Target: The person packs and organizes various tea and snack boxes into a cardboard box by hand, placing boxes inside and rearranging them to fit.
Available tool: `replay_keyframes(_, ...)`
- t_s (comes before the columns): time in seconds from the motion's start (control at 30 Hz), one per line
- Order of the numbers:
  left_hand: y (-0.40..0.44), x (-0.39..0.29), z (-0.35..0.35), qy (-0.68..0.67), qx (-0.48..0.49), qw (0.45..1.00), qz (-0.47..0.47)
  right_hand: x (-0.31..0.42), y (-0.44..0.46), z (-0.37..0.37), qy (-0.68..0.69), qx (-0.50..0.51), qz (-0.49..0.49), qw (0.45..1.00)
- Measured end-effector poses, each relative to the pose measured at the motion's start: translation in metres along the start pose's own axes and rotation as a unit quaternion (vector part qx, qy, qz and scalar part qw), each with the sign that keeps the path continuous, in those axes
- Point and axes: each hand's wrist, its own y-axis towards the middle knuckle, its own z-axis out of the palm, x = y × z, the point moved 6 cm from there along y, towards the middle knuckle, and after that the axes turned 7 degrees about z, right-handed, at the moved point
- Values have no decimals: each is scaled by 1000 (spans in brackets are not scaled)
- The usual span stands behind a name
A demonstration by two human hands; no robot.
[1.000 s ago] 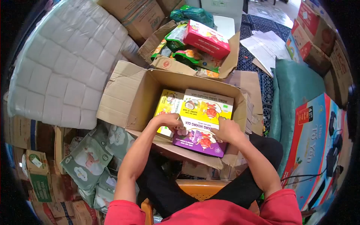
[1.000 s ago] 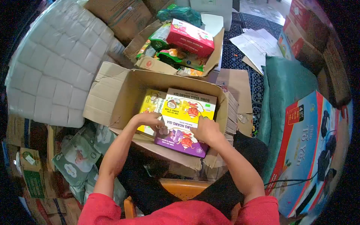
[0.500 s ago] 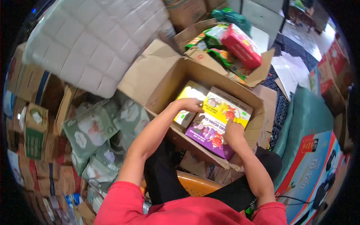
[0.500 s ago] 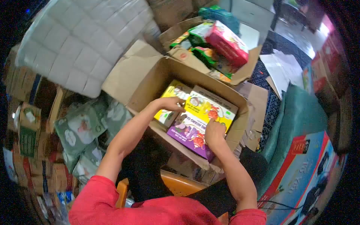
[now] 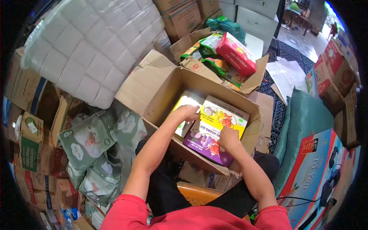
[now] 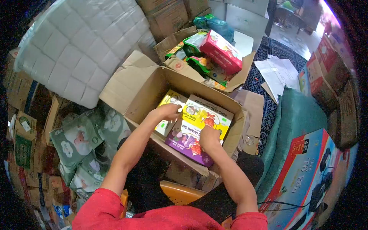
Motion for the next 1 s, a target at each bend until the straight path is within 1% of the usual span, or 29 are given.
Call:
replay_keyframes(0.03,2,2,-1,20,-18,1000,13,0,0,-1,5,10,-4,1000)
replay_keyframes(0.07,4,7,1,22,-13,1000,9,1,1,-2,10,19,-9,1000)
replay_keyframes(0.1,3,9,0,24,-7,1000,5,0,-1,-9,49,37,0,998)
replay_keyframes(0.13,2,11,1,26,0,1000,2,3,0,-14,71,49,-13,996)
replay_keyframes(0.17,1,11,1,17,-17,1000,0,5,2,-18,93,60,-26,993)
replay_keyframes(0.2,-2,7,-6,-15,-50,998,46,7,3,-22,115,72,-39,990)
replay_keyframes(0.27,-13,-10,-25,-82,-114,980,140,16,3,-34,156,62,-93,981)
replay_keyframes(0.3,-22,-26,-47,-183,-152,955,175,20,4,-41,178,55,-113,976)
replay_keyframes(0.33,-33,-47,-77,-276,-186,919,211,21,10,-52,201,43,-133,970)
replay_keyframes(0.37,-40,-62,-105,-424,-207,855,213,23,17,-65,231,8,-172,958)
replay_keyframes(0.4,-39,-70,-132,-464,-260,816,226,25,24,-77,261,-24,-212,941)
replay_keyframes(0.43,-25,-68,-156,-433,-318,814,222,26,32,-88,288,-54,-253,922)
replay_keyframes(0.47,-5,-69,-180,-440,-372,792,201,19,52,-92,294,-95,-222,925)
replay_keyframes(0.5,19,-66,-202,-400,-452,773,194,4,45,-130,420,-174,-233,860)
replay_keyframes(0.53,59,-50,-215,-429,-484,751,131,-11,62,-133,495,-199,-192,824)
replay_keyframes(0.57,100,-33,-224,-424,-484,763,54,-25,73,-139,591,-190,-163,767)
replay_keyframes(0.6,132,-27,-228,-439,-445,779,-51,-39,81,-142,681,-179,-132,697)
replay_keyframes(0.67,197,-12,-220,-520,-369,758,-137,-59,92,-140,758,-180,-78,622)
replay_keyframes(0.7,229,0,-219,-487,-376,776,-139,-70,97,-137,791,-179,-50,582)
replay_keyframes(0.73,259,15,-216,-454,-382,793,-140,-77,100,-135,792,-187,-39,580)
replay_keyframes(0.8,274,10,-214,-413,-412,801,-134,-86,104,-126,794,-198,-15,575)
replay_keyframes(0.87,246,-12,-215,-394,-464,784,-125,-93,109,-120,804,-203,6,559)
replay_keyframes(0.9,240,-14,-213,-408,-501,754,-115,-98,110,-118,808,-204,14,552)
replay_keyframes(0.97,216,-23,-203,-438,-521,726,-98,-106,112,-117,809,-215,46,546)
replay_keyframes(1.0,207,-23,-201,-452,-531,712,-86,-112,113,-116,811,-232,58,534)
